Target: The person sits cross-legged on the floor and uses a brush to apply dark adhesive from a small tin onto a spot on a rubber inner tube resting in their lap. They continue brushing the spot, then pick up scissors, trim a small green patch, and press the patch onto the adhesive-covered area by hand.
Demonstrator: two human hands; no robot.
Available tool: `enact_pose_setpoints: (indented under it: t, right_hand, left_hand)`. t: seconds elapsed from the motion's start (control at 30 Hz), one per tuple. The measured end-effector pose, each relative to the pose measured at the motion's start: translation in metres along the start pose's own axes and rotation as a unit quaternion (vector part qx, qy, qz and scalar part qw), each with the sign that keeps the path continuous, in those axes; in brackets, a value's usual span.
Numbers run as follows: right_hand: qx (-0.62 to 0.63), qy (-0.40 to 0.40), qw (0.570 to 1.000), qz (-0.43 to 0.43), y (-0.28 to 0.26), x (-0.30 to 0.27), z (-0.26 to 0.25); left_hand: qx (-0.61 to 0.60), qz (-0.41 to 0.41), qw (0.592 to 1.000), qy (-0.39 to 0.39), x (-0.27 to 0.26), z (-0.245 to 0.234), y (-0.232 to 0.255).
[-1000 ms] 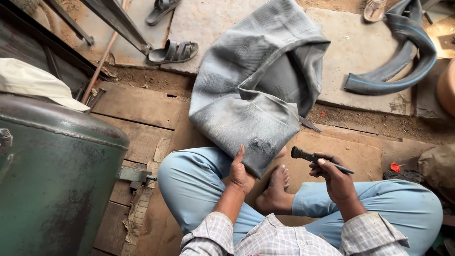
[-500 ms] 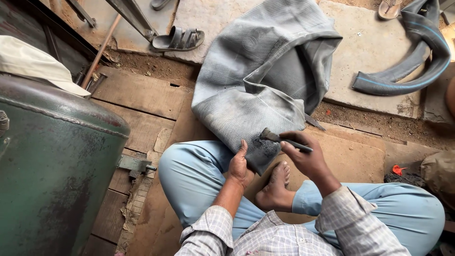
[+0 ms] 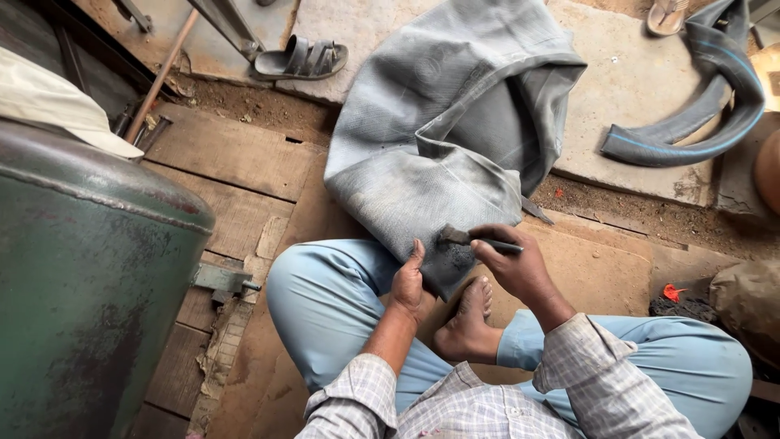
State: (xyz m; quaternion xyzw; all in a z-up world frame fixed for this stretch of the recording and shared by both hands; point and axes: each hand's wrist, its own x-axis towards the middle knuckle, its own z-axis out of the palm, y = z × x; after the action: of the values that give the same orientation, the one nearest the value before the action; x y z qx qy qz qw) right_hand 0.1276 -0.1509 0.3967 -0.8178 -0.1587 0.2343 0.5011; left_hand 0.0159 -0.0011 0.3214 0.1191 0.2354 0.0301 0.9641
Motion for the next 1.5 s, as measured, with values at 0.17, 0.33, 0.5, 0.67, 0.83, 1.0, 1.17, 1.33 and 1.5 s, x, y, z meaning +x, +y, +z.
enact_pose_setpoints:
  t: [0.17, 0.33, 0.5, 0.67, 0.83, 1.0, 1.17, 1.33, 1.5]
  right_hand:
    - [0.024, 0.047, 0.999, -0.004, 0.002, -0.003, 0.003]
    - [0.050, 0.022, 0.998, 0.022, 0.013, 0.001, 0.006]
    - [0.037, 0.015, 0.999, -0.013, 0.008, -0.006, 0.004]
    - [0.022, 0.030, 0.997, -0.066, 0.014, -0.006, 0.006]
    - [0.052, 0.029, 0.998, 0.012, 0.023, 0.002, 0.002]
    - [0.021, -0.016, 1.000, 0.008, 0.007, -0.004, -0.009]
    - [-0.065, 0.039, 0.996, 0.038, 0.004, -0.014, -0.012]
    - [-0.030, 0.002, 0.998, -0.048, 0.014, -0.014, -0.009]
    - [-0.008, 0.004, 0.999, -0.047, 0.014, -0.020, -0.014]
  left_hand:
    - [0.001, 0.000, 1.000, 0.019, -0.002, -0.004, -0.001]
    - [-0.003, 0.000, 1.000, 0.007, 0.002, -0.004, -0.002]
    - [-0.003, -0.006, 1.000, -0.004, 0.006, -0.008, -0.004]
    - [0.006, 0.004, 1.000, 0.007, 0.003, -0.006, -0.002]
    - [0.006, 0.004, 1.000, 0.005, 0.005, -0.009, -0.002]
    - [0.011, 0.008, 1.000, 0.013, 0.001, 0.000, 0.000]
    - [0.001, -0.006, 1.000, 0.017, 0.000, -0.005, -0.003]
    - [0.003, 0.015, 1.000, 0.019, 0.000, -0.001, 0.002]
    - [-0.022, -0.018, 1.000, -0.014, -0.001, 0.001, -0.001]
